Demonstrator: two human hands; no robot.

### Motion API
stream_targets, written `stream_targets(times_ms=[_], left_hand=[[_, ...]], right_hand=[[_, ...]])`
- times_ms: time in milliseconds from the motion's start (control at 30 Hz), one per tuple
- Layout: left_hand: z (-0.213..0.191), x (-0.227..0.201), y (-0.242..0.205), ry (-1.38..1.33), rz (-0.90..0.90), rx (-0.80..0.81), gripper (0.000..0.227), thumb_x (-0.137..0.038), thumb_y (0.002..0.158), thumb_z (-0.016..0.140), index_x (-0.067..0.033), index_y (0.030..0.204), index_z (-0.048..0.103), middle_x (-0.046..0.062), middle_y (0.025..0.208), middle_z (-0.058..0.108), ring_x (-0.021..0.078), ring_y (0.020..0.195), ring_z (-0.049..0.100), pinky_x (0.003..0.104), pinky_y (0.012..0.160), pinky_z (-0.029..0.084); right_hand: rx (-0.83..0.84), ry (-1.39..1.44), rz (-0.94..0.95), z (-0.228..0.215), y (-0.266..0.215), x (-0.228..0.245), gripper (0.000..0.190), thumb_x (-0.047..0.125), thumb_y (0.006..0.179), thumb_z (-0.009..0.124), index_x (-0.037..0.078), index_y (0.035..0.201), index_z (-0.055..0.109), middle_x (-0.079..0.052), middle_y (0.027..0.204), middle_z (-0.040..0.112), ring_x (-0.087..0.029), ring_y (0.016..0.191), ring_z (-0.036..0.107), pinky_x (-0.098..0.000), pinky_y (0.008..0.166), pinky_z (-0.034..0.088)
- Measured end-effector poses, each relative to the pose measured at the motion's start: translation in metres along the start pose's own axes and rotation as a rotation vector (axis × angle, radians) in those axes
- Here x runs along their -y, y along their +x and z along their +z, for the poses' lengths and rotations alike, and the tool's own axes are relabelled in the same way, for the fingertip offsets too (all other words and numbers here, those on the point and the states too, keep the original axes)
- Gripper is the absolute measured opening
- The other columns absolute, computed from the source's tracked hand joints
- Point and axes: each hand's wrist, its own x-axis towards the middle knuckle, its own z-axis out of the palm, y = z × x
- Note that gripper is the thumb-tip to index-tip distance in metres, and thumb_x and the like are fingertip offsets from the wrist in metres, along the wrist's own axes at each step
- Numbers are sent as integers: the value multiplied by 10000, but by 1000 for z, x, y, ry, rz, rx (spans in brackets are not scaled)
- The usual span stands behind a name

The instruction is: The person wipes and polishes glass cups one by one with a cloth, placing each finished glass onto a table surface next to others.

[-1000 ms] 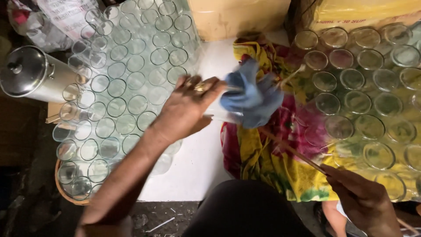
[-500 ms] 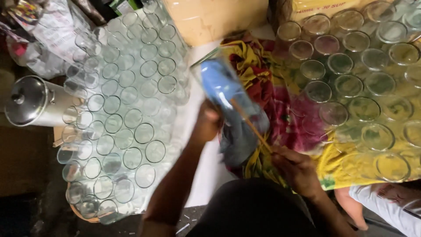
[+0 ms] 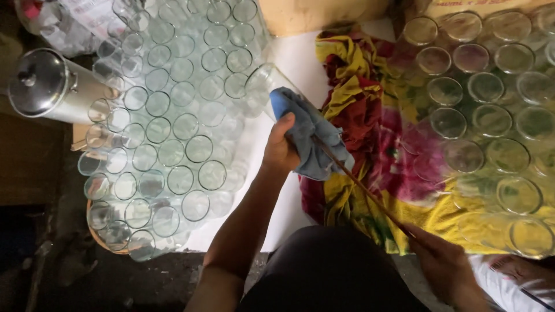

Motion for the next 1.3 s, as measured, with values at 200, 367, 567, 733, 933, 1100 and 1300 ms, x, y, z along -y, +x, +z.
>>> stream_targets(times_ms=[200,367,567,733,933,1100,1300], left_hand=[[39,33,-13,202,63,15,53,-27,888,718,-12,936,735,115,831,763,259,681,748,345,598,607],[88,56,-13,153,233,-341,492,-82,780,880,-63,1205,633,164,1027,704,314,918,711,475,786,595],[65,61,-19,239,181,-582,636,-173,700,947,-59,1236,623,184,1053,676,322,928,689,458,746,576],[59,37,-16,170,170,-564,551,-175,733,912,-55,1211,666,232,1118,672,371,1005,680,516,858,552],[38,25,-15,113,268,-374,365,-144,828,882,-102,1143,702,180,1039,752,338,949,744,478,838,612],[50,51,-11,184,283,-246,434,-79,853,834,-59,1249,657,178,1151,723,362,1061,718,518,918,586],[134,49,-43,211,194,-450,535,-120,719,925,-41,1173,653,183,1046,719,346,988,717,483,794,577]], right_hand=[[-165,-8,-623,64,41,35,366,101,935,688,132,1299,721,-89,1240,759,-114,1082,708,-224,994,504],[-425,-672,-899,76,52,77,572,271,927,635,178,1486,558,-74,1137,643,-293,971,695,-454,729,614],[-444,-740,-990,76,75,67,520,325,953,617,227,1464,594,-24,1123,642,-242,973,690,-372,754,599],[-211,-555,-894,-4,10,78,410,198,943,658,159,1350,689,-167,1113,732,-386,1064,686,-485,860,569],[-152,-402,-717,-9,21,14,356,182,896,704,309,1221,777,-1,1025,796,-227,999,746,-354,781,612],[-345,-407,-923,54,51,48,373,140,976,641,219,1329,733,-94,997,765,-278,892,724,-404,783,589],[-616,-755,-1207,83,88,70,530,208,877,678,134,1401,654,-68,1074,677,-234,975,707,-346,771,595]])
